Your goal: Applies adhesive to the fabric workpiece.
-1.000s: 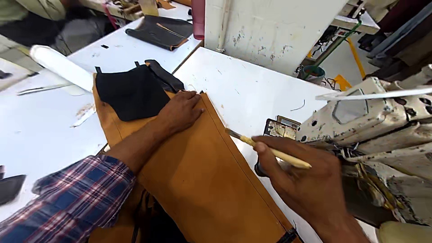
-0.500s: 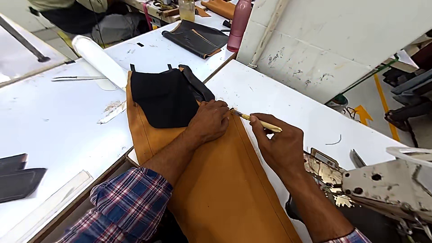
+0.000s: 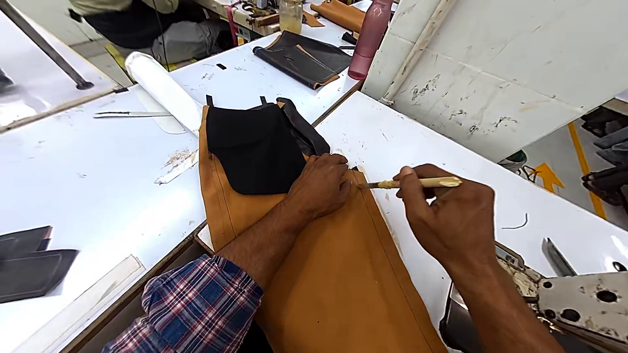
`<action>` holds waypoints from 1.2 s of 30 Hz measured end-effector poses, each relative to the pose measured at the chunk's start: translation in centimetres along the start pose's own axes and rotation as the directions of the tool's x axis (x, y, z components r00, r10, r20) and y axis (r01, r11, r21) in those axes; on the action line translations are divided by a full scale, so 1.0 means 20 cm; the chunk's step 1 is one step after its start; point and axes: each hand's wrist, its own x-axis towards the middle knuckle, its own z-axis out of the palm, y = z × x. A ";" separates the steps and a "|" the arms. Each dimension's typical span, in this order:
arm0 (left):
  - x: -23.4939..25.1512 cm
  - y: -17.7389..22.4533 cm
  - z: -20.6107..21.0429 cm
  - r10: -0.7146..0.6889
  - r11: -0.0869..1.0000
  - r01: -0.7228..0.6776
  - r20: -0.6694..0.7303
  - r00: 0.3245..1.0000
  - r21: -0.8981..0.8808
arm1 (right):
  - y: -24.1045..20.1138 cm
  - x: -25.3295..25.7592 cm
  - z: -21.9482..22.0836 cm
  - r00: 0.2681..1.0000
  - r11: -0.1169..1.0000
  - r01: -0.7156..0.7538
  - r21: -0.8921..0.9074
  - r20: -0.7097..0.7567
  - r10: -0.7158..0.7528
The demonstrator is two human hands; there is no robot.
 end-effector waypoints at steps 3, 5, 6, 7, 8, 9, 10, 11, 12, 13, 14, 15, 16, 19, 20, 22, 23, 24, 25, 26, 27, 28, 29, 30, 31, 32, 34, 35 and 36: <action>0.00 0.00 0.01 0.013 1.000 -0.013 -0.009 1.000 -0.007 | 0.00 -0.03 -0.01 1.000 1.000 0.009 0.028 0.007 -0.010; 0.00 0.01 0.01 0.013 1.000 -0.013 -0.013 1.000 -0.006 | 0.01 -0.05 -0.02 0.999 1.000 -0.006 -0.004 0.041 0.006; 0.00 0.01 0.00 0.010 1.000 -0.010 -0.012 1.000 -0.004 | 0.00 -0.05 -0.04 0.999 0.999 -0.017 -0.028 0.047 0.018; 0.00 0.00 0.00 0.005 1.000 -0.005 -0.009 1.000 -0.002 | -0.02 -0.05 -0.07 0.999 0.998 -0.027 -0.050 0.045 0.030; 0.00 0.00 0.01 0.002 1.000 -0.002 -0.006 1.000 -0.004 | -0.03 -0.05 -0.09 0.999 0.997 -0.033 -0.064 0.032 0.035; 0.00 0.00 0.01 0.000 1.000 0.000 -0.003 1.000 -0.005 | -0.04 -0.06 -0.11 0.999 0.997 -0.032 -0.067 0.014 0.033; 0.00 0.00 0.01 -0.002 1.000 0.002 0.001 1.000 -0.006 | -0.04 -0.07 -0.11 1.000 0.998 -0.019 -0.056 0.004 0.020; 0.01 0.00 0.01 0.000 1.000 0.000 0.001 1.000 -0.008 | -0.03 -0.08 -0.11 1.000 0.999 0.002 -0.036 0.009 -0.002; 0.01 0.00 0.01 0.003 1.000 -0.003 -0.002 1.000 -0.011 | -0.02 -0.10 -0.11 1.000 1.000 0.015 -0.023 0.027 -0.015; 0.01 0.00 0.01 0.006 1.000 -0.006 -0.007 1.000 -0.012 | -0.02 -0.11 -0.11 0.999 1.000 0.015 -0.023 0.051 -0.014; 0.01 0.00 0.01 0.007 1.000 -0.007 -0.011 1.000 -0.011 | -0.02 -0.13 -0.13 0.997 0.999 0.000 -0.037 0.076 0.003; 0.01 0.00 0.01 0.004 1.000 -0.004 -0.011 1.000 -0.009 | -0.03 -0.14 -0.15 0.996 0.998 -0.019 -0.055 0.091 0.023; 0.01 0.00 0.00 -0.001 1.000 0.001 -0.006 1.000 -0.008 | -0.04 -0.14 -0.18 0.995 0.997 -0.030 -0.070 0.093 0.037; 0.00 0.00 0.00 -0.003 1.000 0.003 0.001 1.000 -0.009 | -0.06 -0.17 -0.24 0.999 0.997 -0.008 -0.077 0.048 0.011; 0.00 0.00 -0.01 -0.002 1.000 0.002 0.004 1.000 -0.009 | -0.05 -0.18 -0.24 0.999 0.998 0.007 -0.066 0.053 -0.004; 0.01 0.00 -0.01 0.001 1.000 -0.001 0.001 1.000 -0.011 | -0.04 -0.22 -0.24 0.996 0.998 0.009 -0.058 0.090 -0.003; 0.01 0.00 0.00 0.001 1.000 -0.001 0.000 1.000 -0.010 | -0.04 -0.23 -0.25 0.994 0.998 -0.002 -0.066 0.106 0.009; 0.01 0.00 0.00 -0.001 1.000 0.001 -0.001 1.000 -0.005 | -0.04 -0.24 -0.27 0.993 0.997 -0.011 -0.081 0.116 0.021; 0.00 0.00 0.00 -0.001 1.000 0.001 -0.003 1.000 -0.007 | -0.06 -0.25 -0.29 0.993 0.995 -0.015 -0.096 0.115 0.026; 0.00 -0.01 0.00 0.000 1.000 0.000 -0.004 1.000 -0.009 | -0.07 -0.26 -0.31 0.994 0.994 -0.017 -0.105 0.102 0.028; 0.00 -0.01 -0.01 0.001 1.000 -0.001 -0.002 1.000 -0.008 | -0.07 -0.28 -0.32 0.997 0.995 -0.008 -0.096 0.082 0.016; 0.00 -0.01 -0.01 0.002 1.000 -0.002 -0.001 1.000 -0.007 | -0.07 -0.30 -0.33 0.997 0.997 0.006 -0.073 0.074 -0.001; 0.01 -0.01 -0.01 0.003 1.000 -0.003 0.000 1.000 -0.005 | -0.06 -0.32 -0.33 0.997 0.999 0.020 -0.050 0.079 -0.016; 0.01 -0.01 -0.01 0.003 1.000 -0.003 0.000 1.000 -0.004 | -0.05 -0.34 -0.32 0.996 0.999 0.026 -0.040 0.090 -0.022; 0.01 -0.01 -0.01 0.005 1.000 -0.005 0.000 1.000 -0.003 | -0.04 -0.36 -0.33 0.994 0.999 0.024 -0.041 0.107 -0.020; 0.01 -0.01 -0.01 0.005 1.000 -0.005 -0.001 1.000 0.000 | -0.05 -0.37 -0.34 0.992 0.998 0.017 -0.054 0.123 -0.010; 0.00 -0.01 -0.01 -0.001 1.000 0.001 -0.002 1.000 0.008 | -0.06 -0.39 -0.39 0.993 0.996 0.008 -0.084 0.114 0.002; 0.00 -0.01 -0.01 -0.002 1.000 0.002 -0.003 1.000 0.010 | -0.07 -0.40 -0.40 0.996 0.996 0.010 -0.084 0.087 -0.003; 0.00 -0.01 -0.01 0.003 1.000 -0.003 -0.006 1.000 0.007 | -0.07 -0.41 -0.41 0.998 0.998 0.015 -0.065 0.062 -0.011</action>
